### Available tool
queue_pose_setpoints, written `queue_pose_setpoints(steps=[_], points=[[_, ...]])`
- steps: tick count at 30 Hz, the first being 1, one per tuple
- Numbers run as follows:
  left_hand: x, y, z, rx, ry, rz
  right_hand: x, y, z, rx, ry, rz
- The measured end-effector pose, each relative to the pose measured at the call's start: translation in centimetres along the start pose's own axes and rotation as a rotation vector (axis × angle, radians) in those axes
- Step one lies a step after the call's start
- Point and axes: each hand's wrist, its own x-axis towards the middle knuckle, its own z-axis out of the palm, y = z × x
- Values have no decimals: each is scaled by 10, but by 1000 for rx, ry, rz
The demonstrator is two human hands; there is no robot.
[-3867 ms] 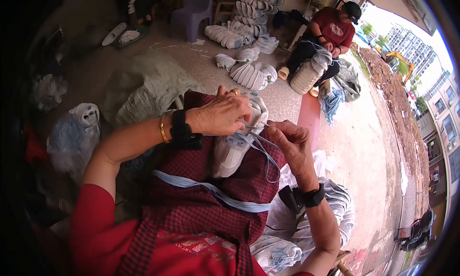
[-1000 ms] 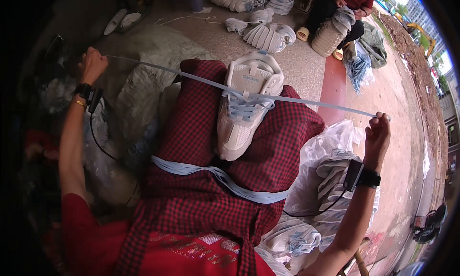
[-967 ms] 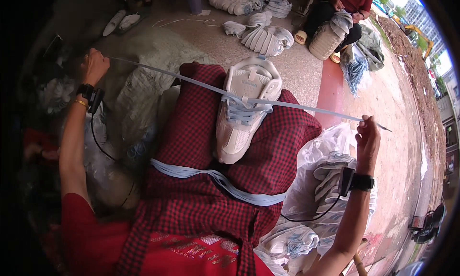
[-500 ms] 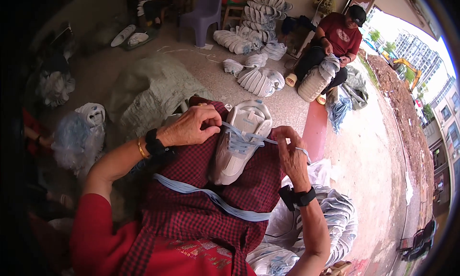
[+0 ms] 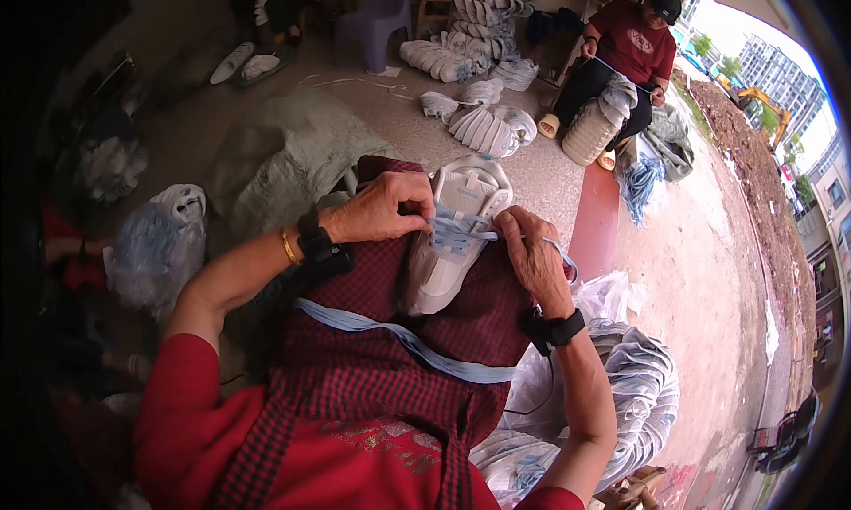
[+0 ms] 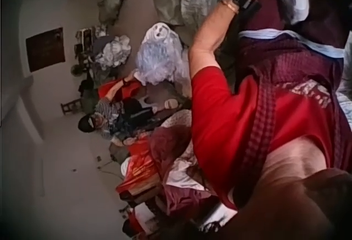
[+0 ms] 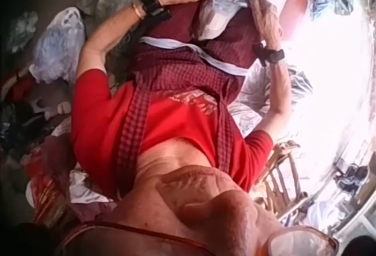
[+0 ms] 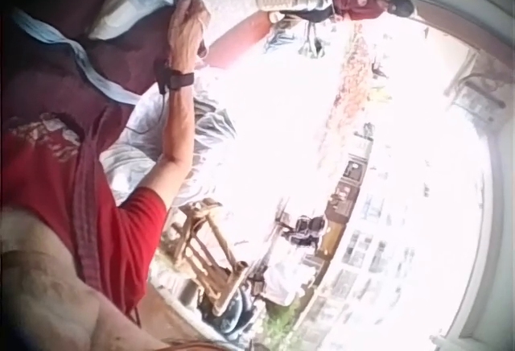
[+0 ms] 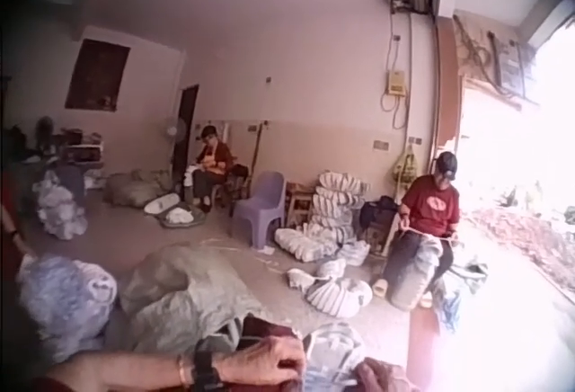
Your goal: Lace a white athletic shoe in a factory or workshop setting.
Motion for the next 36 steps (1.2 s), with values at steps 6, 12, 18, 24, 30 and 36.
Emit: queue_pose_setpoints(steps=[6, 12, 18, 24, 30, 36], points=[[-9, 5, 35, 79, 424, -25, 4, 8, 2, 92, -26, 80], [-13, 10, 44, 88, 480, -188, 5, 36, 5, 345, 59, 60], [-14, 11, 43, 107, 382, -86, 5, 53, -32, 920, 240, 194], [-13, 2, 16, 361, 514, -47, -5, 15, -27, -27, 29, -32], [-9, -11, 17, 410, 421, -60, -19, -5, -9, -190, -194, -283], [-10, -13, 15, 397, 365, -10, -7, -26, 0, -5, -278, -413]])
